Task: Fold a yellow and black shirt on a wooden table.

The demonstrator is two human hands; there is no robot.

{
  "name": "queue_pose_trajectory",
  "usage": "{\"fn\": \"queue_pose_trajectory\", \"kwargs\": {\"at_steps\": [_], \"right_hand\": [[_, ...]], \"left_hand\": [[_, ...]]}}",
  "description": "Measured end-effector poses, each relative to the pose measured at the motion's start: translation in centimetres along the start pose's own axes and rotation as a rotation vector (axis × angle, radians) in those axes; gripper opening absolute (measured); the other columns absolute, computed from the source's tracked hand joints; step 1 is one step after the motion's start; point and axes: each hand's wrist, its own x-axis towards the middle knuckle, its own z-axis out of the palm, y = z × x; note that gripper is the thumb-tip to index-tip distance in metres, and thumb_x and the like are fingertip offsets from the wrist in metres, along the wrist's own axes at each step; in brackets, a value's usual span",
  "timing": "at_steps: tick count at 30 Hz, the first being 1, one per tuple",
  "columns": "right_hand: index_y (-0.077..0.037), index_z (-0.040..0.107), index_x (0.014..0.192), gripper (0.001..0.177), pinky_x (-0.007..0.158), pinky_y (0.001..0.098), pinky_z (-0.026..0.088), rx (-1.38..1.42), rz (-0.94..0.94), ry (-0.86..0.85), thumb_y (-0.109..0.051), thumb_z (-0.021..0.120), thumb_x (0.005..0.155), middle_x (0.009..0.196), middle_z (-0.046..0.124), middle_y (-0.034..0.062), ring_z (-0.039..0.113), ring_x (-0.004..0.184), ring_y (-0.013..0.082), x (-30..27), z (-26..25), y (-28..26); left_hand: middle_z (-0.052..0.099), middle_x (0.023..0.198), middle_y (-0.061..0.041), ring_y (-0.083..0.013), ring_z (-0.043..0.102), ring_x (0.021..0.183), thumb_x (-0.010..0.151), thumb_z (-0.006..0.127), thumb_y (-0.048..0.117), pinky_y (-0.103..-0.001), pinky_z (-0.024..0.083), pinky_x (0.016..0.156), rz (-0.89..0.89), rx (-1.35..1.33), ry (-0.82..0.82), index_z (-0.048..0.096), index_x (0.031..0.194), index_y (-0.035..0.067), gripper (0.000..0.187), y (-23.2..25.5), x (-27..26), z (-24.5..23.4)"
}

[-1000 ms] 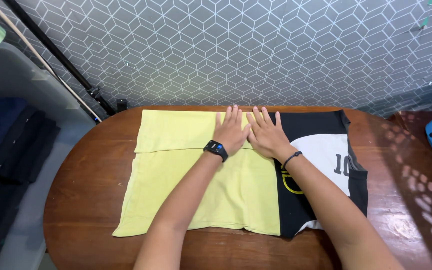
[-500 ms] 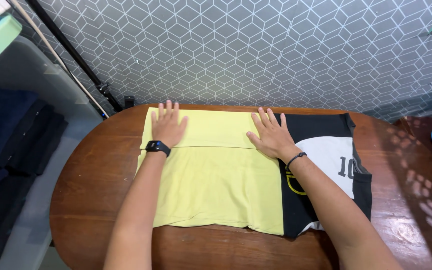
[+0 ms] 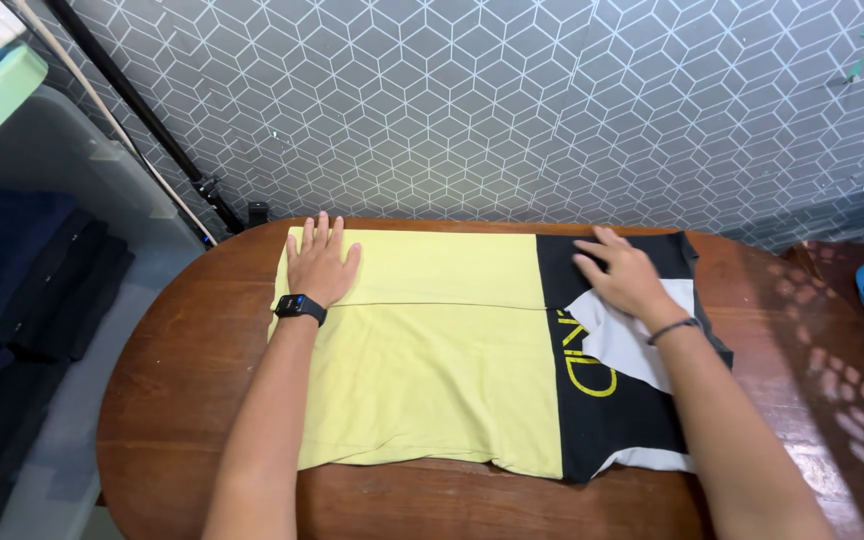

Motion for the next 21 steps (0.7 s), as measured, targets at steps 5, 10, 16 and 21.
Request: {"fn": "queue_pose_trajectory", "kwargs": {"at_steps": [5, 10, 16, 21], "right_hand": [[-0.009, 0.067, 0.135, 0.047, 0.116, 0.0451, 0.038, -0.126, -0.080, 0.123, -0.035, 0.063, 0.096, 0.152, 0.052, 0.0228, 0.045, 0.143, 0.0388, -2.8, -2.3, 4.7], [-0.007, 0.074, 0.122, 0.036, 0.113, 0.0467, 0.045, -0.324, -0.155, 0.253, -0.030, 0.066, 0.095, 0.135, 0.067, 0.0213, 0.061, 0.130, 0.0366, -4.8, -4.9, 5.0], [-0.004, 0.075, 0.100, 0.021, 0.065, 0.0347, 0.056, 0.186, 0.328, 0.079, -0.024, 0.069, 0.098, 0.079, 0.075, 0.0128, 0.075, 0.071, 0.0224, -5.9, -6.9, 2.8], [-0.002, 0.075, 0.098, 0.018, 0.065, 0.0321, 0.054, 0.141, 0.245, 0.237, -0.020, 0.072, 0.095, 0.080, 0.072, 0.0114, 0.069, 0.069, 0.0206, -6.0, -4.3, 5.2]], "left_hand": [[0.023, 0.169, -0.012, -0.0299, 0.017, 0.155, 0.100, 0.038, 0.054, -0.056, 0.009, 0.123, -0.002, 0.013, -0.010, 0.034, 0.159, 0.016, 0.071, -0.4, 0.3, 0.6], [0.022, 0.168, -0.015, -0.0398, 0.013, 0.154, 0.101, 0.038, 0.057, -0.066, 0.004, 0.119, -0.101, 0.214, -0.097, 0.032, 0.159, 0.016, 0.071, 1.1, 0.6, -0.1], [0.064, 0.132, -0.017, -0.0424, 0.049, 0.136, 0.091, 0.061, 0.021, -0.074, 0.017, 0.120, 0.380, 0.166, 0.062, 0.074, 0.108, 0.012, 0.022, 13.1, -0.5, 0.2], [0.069, 0.095, -0.009, -0.0297, 0.067, 0.095, 0.077, 0.073, 0.010, -0.045, 0.051, 0.091, 0.966, -0.457, -0.028, 0.070, 0.090, 0.011, 0.014, 26.4, -4.8, 1.7]]}}
